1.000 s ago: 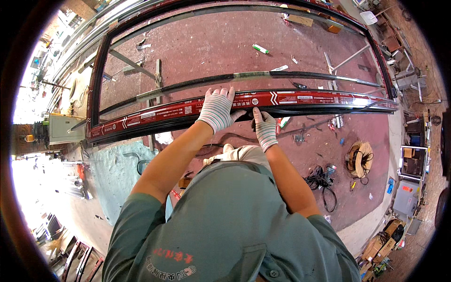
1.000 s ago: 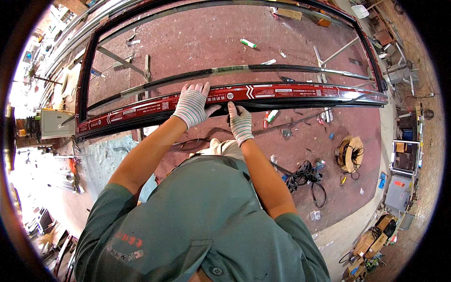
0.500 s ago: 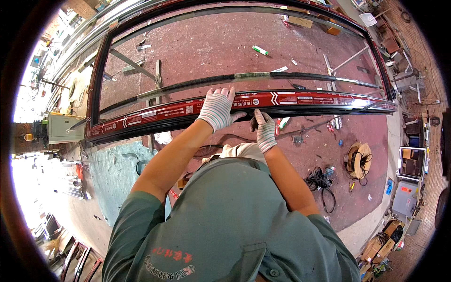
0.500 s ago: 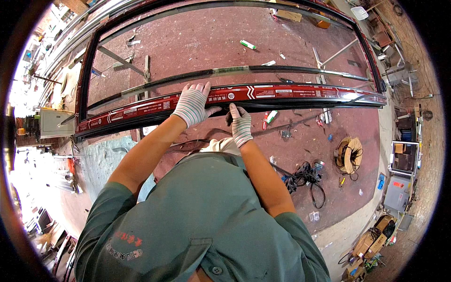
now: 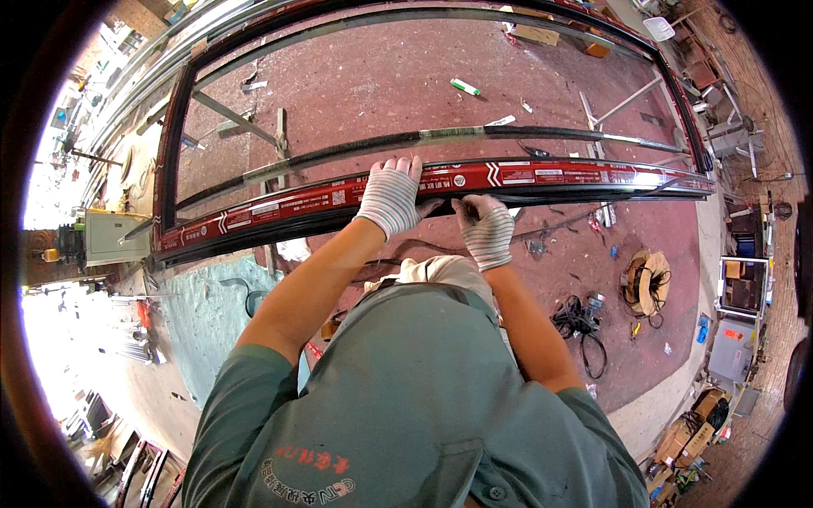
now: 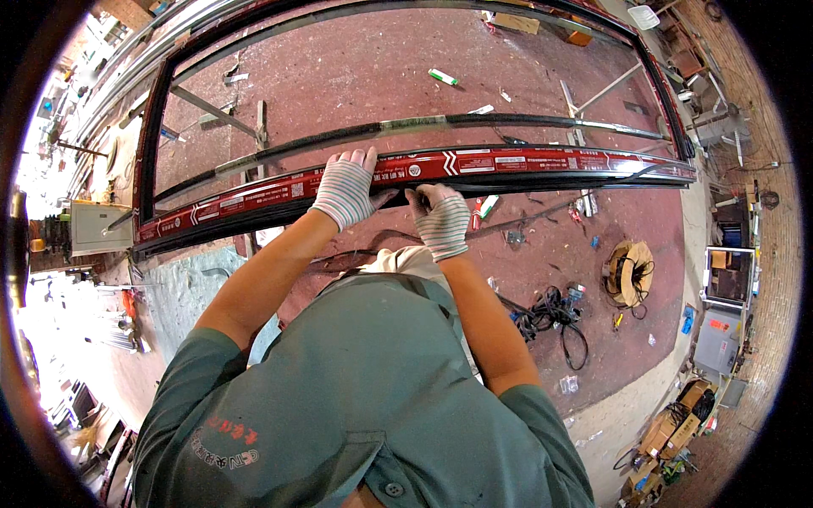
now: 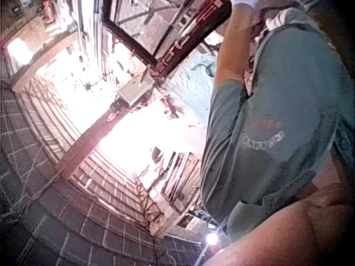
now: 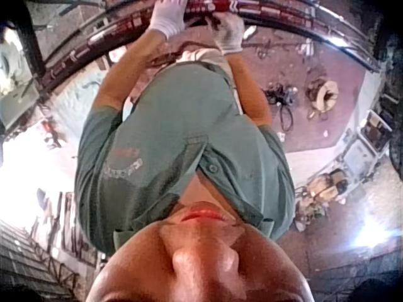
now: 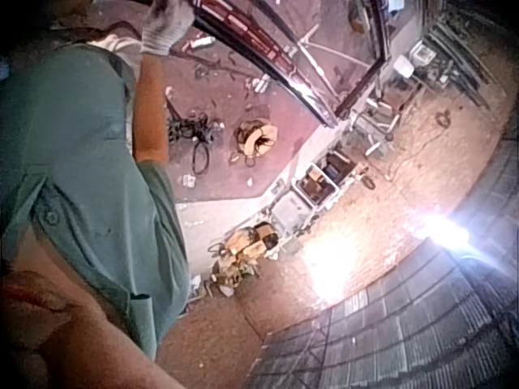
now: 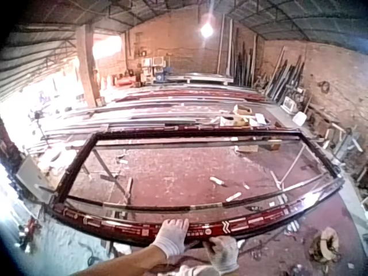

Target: The person cuts a black rubber seal with shears and fits it into the groove of a red window frame. They press the seal along the frame edges to secure it in place.

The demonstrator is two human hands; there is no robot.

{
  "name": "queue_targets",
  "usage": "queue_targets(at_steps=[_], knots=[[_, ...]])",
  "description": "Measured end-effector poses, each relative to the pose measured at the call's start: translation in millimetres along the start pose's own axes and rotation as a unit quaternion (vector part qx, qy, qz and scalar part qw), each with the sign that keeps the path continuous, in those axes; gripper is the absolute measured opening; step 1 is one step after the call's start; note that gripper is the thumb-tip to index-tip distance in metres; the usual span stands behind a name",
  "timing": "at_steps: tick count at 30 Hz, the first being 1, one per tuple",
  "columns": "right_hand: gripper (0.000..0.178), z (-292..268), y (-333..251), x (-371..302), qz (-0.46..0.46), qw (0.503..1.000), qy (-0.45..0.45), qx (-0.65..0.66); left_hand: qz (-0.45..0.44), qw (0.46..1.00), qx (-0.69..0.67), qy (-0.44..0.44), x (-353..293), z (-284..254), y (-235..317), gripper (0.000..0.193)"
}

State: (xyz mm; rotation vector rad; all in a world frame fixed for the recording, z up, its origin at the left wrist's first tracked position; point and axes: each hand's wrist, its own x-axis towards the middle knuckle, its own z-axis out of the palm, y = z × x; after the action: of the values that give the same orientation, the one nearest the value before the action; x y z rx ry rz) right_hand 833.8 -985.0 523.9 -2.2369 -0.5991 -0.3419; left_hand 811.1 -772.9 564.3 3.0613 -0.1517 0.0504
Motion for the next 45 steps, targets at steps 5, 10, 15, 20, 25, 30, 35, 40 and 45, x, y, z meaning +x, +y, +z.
queue_targets(at_steps=[5, 10, 15, 20, 25, 30, 35, 40, 45], knots=[[0.031, -16.9, 3.0, 19.3, -0.144, 0.984, -0.012, -0.108, -0.011, 0.999, -0.007, -0.034, -0.3, -7.2, 1.8, 0.092], [0.025, -11.5, 11.7, 24.9, -0.161, 0.980, -0.027, -0.118, -0.008, 0.999, -0.023, -0.028, -1.4, -7.2, -1.0, 0.094], [0.024, -9.0, 12.7, 20.9, -0.177, 0.977, -0.018, -0.121, -0.002, 1.000, -0.023, 0.006, -6.4, -5.1, -3.3, 0.091], [0.024, -8.4, 16.0, 18.6, -0.204, 0.972, -0.006, -0.114, -0.003, 1.000, -0.020, 0.019, -11.1, -3.8, -5.3, 0.090], [0.025, -11.9, 13.5, 20.4, -0.228, 0.967, 0.000, -0.114, -0.010, 0.998, -0.053, 0.039, -14.1, -8.1, -7.3, 0.090], [0.027, -8.7, 19.5, 17.0, -0.232, 0.967, -0.003, -0.106, -0.012, 0.998, -0.057, 0.016, -14.1, -12.9, -7.1, 0.090], [0.027, -10.6, 20.7, 16.7, -0.229, 0.968, -0.010, -0.104, -0.010, 0.999, -0.044, 0.029, -14.4, -6.1, -7.1, 0.088], [0.032, -14.3, 22.1, 19.4, -0.207, 0.973, 0.014, -0.100, -0.022, 0.999, -0.047, 0.000, -12.4, -16.5, -2.9, 0.087], [0.041, -20.9, 21.0, 33.9, -0.208, 0.975, -0.014, -0.082, -0.023, 1.000, -0.008, -0.003, -11.3, -10.7, -1.4, 0.087]])
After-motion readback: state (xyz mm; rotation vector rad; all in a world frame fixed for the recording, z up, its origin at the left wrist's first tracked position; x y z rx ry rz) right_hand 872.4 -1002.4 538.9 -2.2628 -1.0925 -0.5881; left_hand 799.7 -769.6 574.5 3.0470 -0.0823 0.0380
